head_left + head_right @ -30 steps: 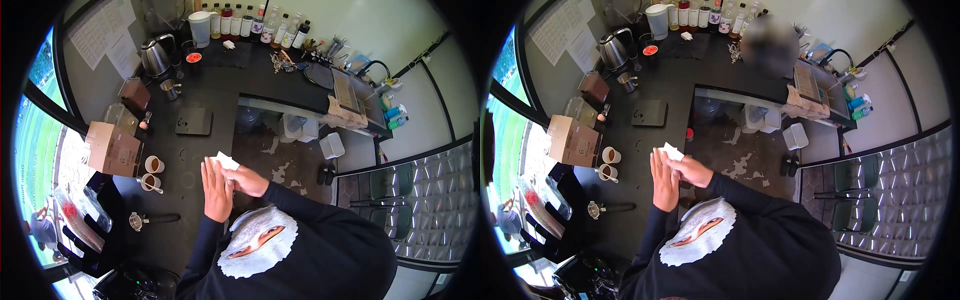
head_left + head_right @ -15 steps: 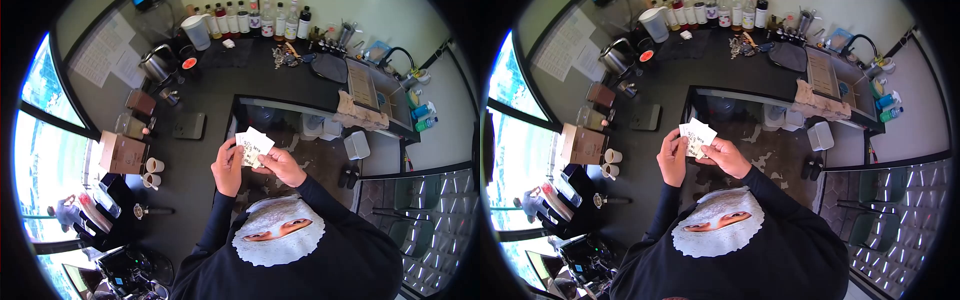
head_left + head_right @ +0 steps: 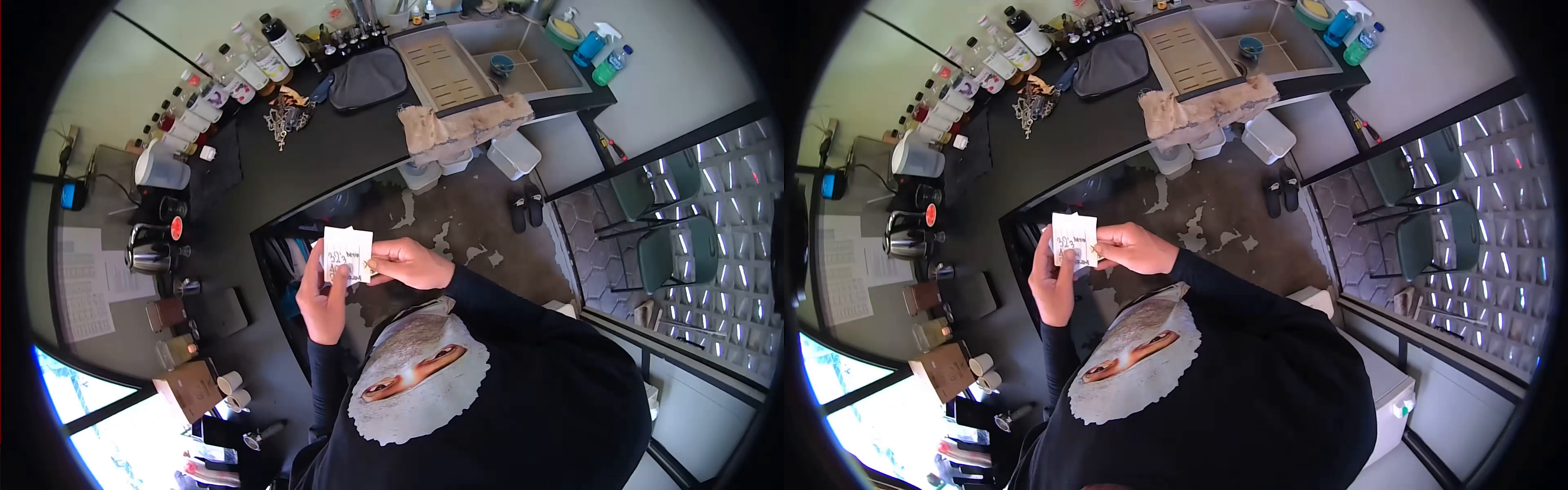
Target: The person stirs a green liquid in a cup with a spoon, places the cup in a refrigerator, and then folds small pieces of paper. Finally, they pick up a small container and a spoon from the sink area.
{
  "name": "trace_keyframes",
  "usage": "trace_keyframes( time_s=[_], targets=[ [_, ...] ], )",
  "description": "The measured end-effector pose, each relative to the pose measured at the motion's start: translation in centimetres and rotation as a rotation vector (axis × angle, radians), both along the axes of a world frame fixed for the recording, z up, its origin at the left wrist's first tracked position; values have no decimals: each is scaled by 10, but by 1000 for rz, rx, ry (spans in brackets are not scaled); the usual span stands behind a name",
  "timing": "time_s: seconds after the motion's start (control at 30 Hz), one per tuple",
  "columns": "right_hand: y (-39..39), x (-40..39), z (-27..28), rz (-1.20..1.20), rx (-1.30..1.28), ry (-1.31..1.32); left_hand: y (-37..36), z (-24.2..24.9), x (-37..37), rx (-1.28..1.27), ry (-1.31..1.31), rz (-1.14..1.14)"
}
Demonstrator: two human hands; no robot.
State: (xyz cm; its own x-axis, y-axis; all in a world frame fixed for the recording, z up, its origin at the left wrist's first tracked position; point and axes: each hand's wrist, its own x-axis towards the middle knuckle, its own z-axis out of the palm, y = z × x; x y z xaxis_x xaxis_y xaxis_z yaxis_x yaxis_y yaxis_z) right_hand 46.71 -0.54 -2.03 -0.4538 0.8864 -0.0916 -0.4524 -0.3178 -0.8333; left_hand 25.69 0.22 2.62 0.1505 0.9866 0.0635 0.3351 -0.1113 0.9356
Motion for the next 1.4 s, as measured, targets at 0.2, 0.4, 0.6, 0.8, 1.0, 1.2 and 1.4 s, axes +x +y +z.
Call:
trace_keyframes(
  time_s=[0.2,0.4,0.6,0.8,1.0,1.2,1.4],
  targets=[
    [24,28,-5,-18,186,-236,54,-19,22,-6,-61,-117],
    [79,52,-10,-89,-55,-59,133,-38,46,397,58,-174],
    [160,52,5,-234,-209,-79,220,-26,68,417,29,-114],
    [223,30,12,-307,-212,-111,293,-21,68,-24,-417,-22],
    [260,38,8,-497,-250,-193,359,-32,36,29,-622,168],
    [285,49,15,-468,-218,-261,348,-44,46,-132,-377,16],
    [294,43,5,-393,-171,-273,342,-60,75,-133,-527,67]
  ],
)
